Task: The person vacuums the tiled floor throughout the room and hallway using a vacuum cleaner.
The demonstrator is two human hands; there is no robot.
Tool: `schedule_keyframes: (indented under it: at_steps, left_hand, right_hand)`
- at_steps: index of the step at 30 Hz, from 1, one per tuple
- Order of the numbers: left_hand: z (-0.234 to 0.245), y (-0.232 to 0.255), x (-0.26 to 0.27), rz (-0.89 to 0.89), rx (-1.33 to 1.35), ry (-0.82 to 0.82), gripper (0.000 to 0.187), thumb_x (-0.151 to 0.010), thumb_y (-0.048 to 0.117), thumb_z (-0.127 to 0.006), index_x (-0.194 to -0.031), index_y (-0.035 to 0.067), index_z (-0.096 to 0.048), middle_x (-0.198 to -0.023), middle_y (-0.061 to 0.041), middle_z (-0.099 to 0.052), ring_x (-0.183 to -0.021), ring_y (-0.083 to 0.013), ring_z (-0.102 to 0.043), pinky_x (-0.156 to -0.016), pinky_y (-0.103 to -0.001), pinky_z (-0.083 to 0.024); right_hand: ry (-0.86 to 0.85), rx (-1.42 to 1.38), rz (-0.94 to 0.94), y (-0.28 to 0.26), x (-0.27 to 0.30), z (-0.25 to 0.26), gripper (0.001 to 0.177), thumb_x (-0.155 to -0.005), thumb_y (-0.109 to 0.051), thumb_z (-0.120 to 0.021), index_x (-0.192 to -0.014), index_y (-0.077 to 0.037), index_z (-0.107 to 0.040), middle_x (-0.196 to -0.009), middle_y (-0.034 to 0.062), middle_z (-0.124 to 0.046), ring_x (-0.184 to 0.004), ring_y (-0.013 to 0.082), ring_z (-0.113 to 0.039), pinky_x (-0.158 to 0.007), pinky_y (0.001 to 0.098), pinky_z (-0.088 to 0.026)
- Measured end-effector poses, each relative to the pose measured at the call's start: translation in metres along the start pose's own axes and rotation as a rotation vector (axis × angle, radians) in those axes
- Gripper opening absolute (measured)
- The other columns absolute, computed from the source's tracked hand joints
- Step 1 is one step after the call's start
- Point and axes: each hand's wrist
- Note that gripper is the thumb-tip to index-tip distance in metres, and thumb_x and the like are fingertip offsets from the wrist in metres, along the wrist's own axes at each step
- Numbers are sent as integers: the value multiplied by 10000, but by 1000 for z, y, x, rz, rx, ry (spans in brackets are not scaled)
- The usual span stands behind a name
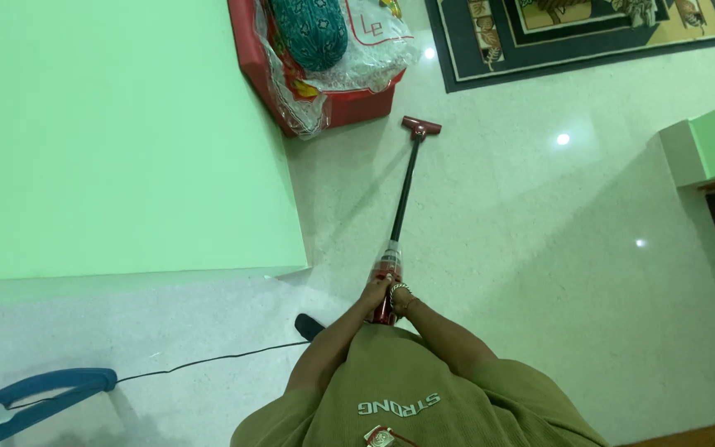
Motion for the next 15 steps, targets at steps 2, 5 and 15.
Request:
schedule_keyframes:
  at_steps: [2,5,15]
  left_hand:
    - [-6,3,3,-28,-34,14,757,-969,596,-515,-1304,-71,-636,-1180,-215,-737,-983,-250,-717,-873,-348,-558]
    - [-5,9,-5,30,42,0,760,-983,584,-527,-1362,-75,-542,-1238,-212,-687,-1057,-270,-703,-928,-377,-561]
    - [-4,66,-61,11,110,-109,676,-1000,499,-520,-1304,-98,-606,-1200,-214,-703,-1041,-298,-707,-917,-406,-569]
  right_hand:
    - [-13,12,0,-4,-4,7,599,-983,-570,-482,-1299,-75,-601,-1195,163,-691,-1039,320,-670,-874,563,-551]
    - [28,17,0,-13,-11,10,662,-1005,-604,-503,-1320,-32,-612,-1226,174,-694,-1070,318,-658,-888,524,-559]
    - [-26,151,22,-83,-36,21,720,-997,-606,-388,-1443,-62,-539,-1397,200,-650,-1126,319,-676,-901,499,-559]
Point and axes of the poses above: each hand's wrist, its own x-axis away from the middle knuckle, its own z-axis out of the back of the hand, y = z × x
